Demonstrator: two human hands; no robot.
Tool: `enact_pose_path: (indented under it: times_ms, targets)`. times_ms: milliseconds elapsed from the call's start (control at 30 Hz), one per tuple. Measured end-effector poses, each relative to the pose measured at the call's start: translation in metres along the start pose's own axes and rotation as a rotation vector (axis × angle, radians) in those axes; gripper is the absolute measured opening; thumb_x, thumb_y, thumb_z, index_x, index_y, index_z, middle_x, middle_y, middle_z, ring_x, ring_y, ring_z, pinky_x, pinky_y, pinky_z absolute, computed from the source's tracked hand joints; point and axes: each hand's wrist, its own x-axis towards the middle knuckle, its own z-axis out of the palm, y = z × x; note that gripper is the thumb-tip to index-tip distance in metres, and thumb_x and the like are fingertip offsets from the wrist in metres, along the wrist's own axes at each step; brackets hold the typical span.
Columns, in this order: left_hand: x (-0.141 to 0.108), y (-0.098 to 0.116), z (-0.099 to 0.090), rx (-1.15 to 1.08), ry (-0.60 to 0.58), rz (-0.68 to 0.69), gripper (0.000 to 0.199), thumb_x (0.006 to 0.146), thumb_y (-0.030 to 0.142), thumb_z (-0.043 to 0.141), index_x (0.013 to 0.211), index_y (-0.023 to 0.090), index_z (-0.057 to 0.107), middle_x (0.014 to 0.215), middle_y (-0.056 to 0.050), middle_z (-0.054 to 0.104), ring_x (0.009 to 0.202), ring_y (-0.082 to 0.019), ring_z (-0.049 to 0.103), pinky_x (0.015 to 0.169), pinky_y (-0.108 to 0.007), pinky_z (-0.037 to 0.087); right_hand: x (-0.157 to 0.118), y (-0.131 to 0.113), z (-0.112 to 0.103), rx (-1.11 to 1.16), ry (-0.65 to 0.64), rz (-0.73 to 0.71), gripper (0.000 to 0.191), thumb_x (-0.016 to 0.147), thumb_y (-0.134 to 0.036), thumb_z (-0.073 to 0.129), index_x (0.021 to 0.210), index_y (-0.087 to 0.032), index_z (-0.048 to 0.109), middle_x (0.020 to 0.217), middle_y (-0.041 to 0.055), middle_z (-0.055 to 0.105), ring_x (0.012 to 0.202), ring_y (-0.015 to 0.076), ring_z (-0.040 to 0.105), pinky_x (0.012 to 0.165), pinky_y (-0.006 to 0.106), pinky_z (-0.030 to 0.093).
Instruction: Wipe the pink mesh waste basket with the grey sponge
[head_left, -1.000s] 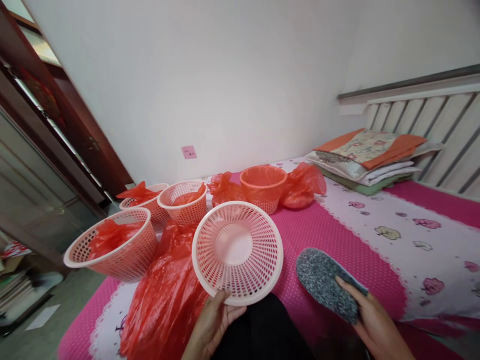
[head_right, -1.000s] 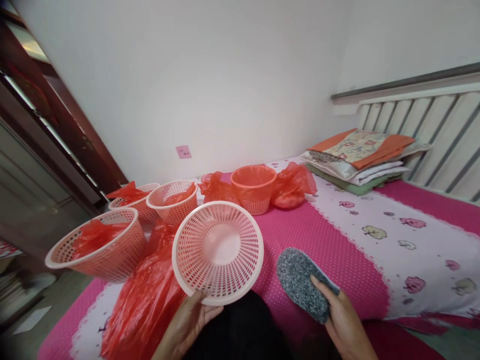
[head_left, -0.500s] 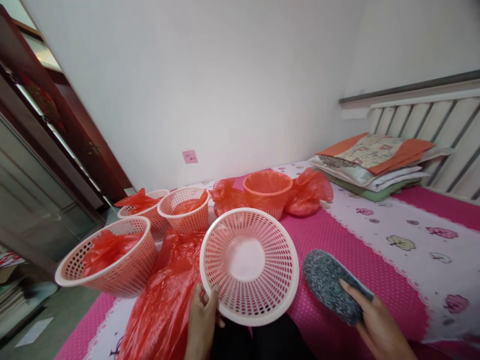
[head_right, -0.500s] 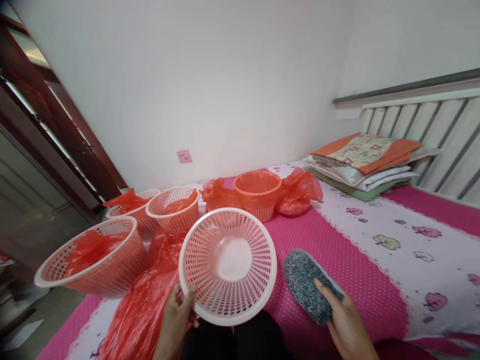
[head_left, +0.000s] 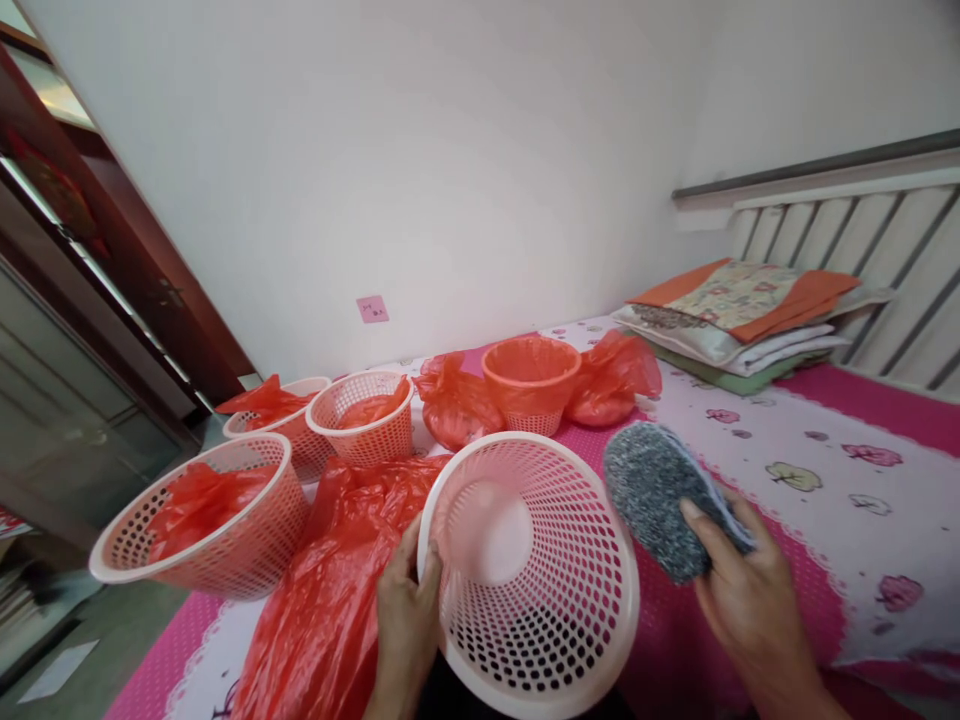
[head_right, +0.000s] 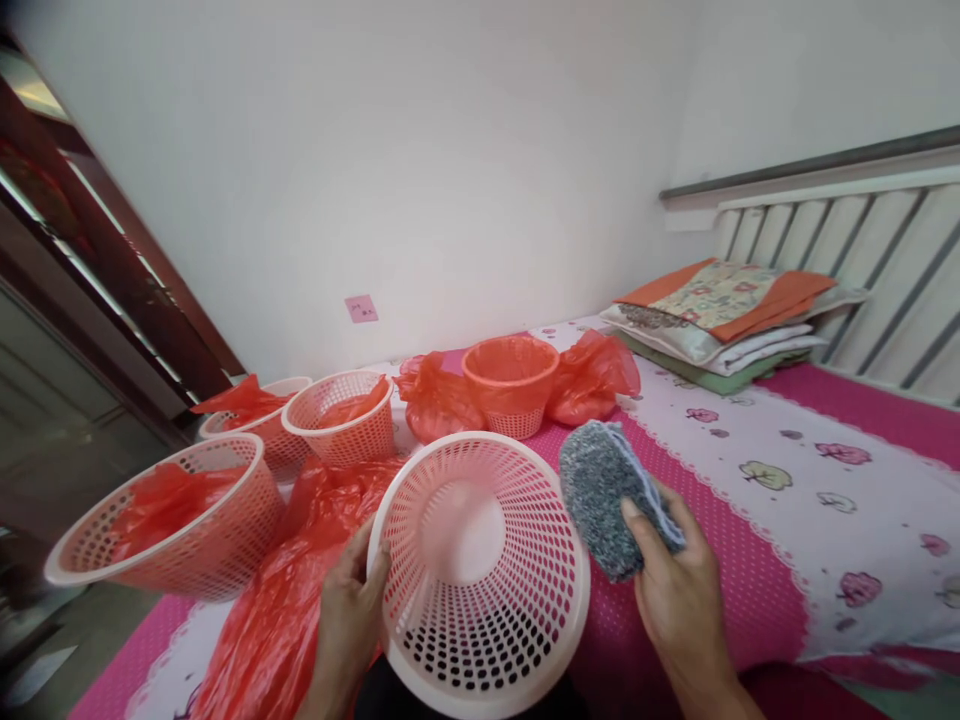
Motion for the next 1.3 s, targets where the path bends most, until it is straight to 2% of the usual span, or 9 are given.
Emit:
enact_pose_path:
  times_ms: [133,200,300,400,500,667,833,1033,1300]
  targets:
    - [-0.003,0.007,0.003,-0.012,-0.016,0.021,0.044,0.089,0.044,0.062,0.125,0.022,0.072,0.124,-0.010,0.075,0.115,-0.031,0.069,0.105,-0.043,0.050,-0.014,-0.014,0.036,-0.058,-0.138,-0.135,0.049,0.077,-0.048,0.080,0.117,-0.022,0.070,0.108,0.0060,0.076,0.094,0.0260,0.073,0.078,0.032,0.062]
    - [-0.003,0.009,0.003,-0.030,-0.030,0.030,0.043,0.089,0.043,0.063,0.126,0.022,0.072,0.126,-0.010,0.075,0.119,-0.031,0.068,0.109,-0.043,0.047,-0.020,-0.018,0.055,-0.148,-0.184,-0.289,0.042,0.085,-0.044,0.074,0.121,-0.022,0.069,0.109,0.0071,0.076,0.095,0.0253,0.073,0.079,0.034,0.062]
    - [-0.004,0.012,0.005,-0.062,-0.080,0.047,0.044,0.091,0.042,0.062,0.130,0.023,0.070,0.133,-0.009,0.072,0.125,-0.030,0.065,0.112,-0.042,0.045,-0.032,-0.019,0.085,-0.302,-0.337,-0.748,0.037,0.096,-0.026,0.060,0.133,-0.024,0.064,0.126,0.0095,0.071,0.112,0.0259,0.069,0.097,0.041,0.058]
    - [-0.006,0.013,0.006,-0.066,-0.118,0.074,0.044,0.094,0.042,0.059,0.132,0.023,0.068,0.133,-0.009,0.071,0.124,-0.029,0.065,0.109,-0.041,0.048,-0.047,-0.013,0.115,-0.532,-0.665,-1.205,0.046,0.099,-0.015,0.049,0.143,-0.024,0.057,0.145,0.0121,0.059,0.132,0.0269,0.056,0.112,0.047,0.047]
    - [-0.009,0.013,0.005,-0.041,-0.136,0.076,0.040,0.092,0.045,0.060,0.122,0.020,0.072,0.121,-0.009,0.077,0.109,-0.030,0.071,0.096,-0.040,0.055,-0.062,0.000,0.136,-0.801,-0.844,-1.421,0.042,0.100,-0.018,0.051,0.142,-0.018,0.057,0.151,0.0135,0.054,0.138,0.0285,0.049,0.115,0.047,0.045]
    - [-0.015,0.011,0.000,-0.055,-0.132,0.029,0.037,0.087,0.046,0.066,0.112,0.020,0.074,0.105,-0.008,0.080,0.103,-0.031,0.071,0.088,-0.037,0.057,-0.072,0.006,0.143,-0.979,-0.873,-1.520,0.040,0.103,-0.023,0.049,0.141,-0.018,0.056,0.155,0.0127,0.050,0.149,0.0305,0.034,0.122,0.055,0.034]
    - [-0.019,0.008,0.001,-0.074,-0.143,0.019,0.039,0.087,0.043,0.065,0.117,0.020,0.073,0.112,-0.009,0.078,0.104,-0.030,0.071,0.092,-0.039,0.056,-0.063,-0.001,0.144,-0.998,-0.930,-1.547,0.040,0.103,-0.022,0.049,0.142,-0.019,0.055,0.151,0.0116,0.054,0.146,0.0288,0.039,0.122,0.056,0.032]
    - [-0.020,0.008,0.005,-0.121,-0.130,0.032,0.041,0.088,0.037,0.064,0.125,0.022,0.071,0.131,-0.009,0.072,0.128,-0.030,0.062,0.113,-0.042,0.044,-0.046,0.002,0.151,-0.982,-0.831,-1.523,0.038,0.100,-0.022,0.056,0.138,-0.020,0.058,0.146,0.0128,0.058,0.143,0.0287,0.043,0.122,0.057,0.030]
    - [-0.023,0.004,0.001,-0.071,-0.103,0.012,0.044,0.088,0.038,0.063,0.129,0.023,0.068,0.132,-0.009,0.072,0.126,-0.030,0.064,0.114,-0.043,0.043,-0.015,-0.001,0.147,-0.993,-0.722,-1.410,0.042,0.101,-0.013,0.048,0.141,-0.021,0.057,0.147,0.0112,0.057,0.142,0.0273,0.043,0.124,0.054,0.027]
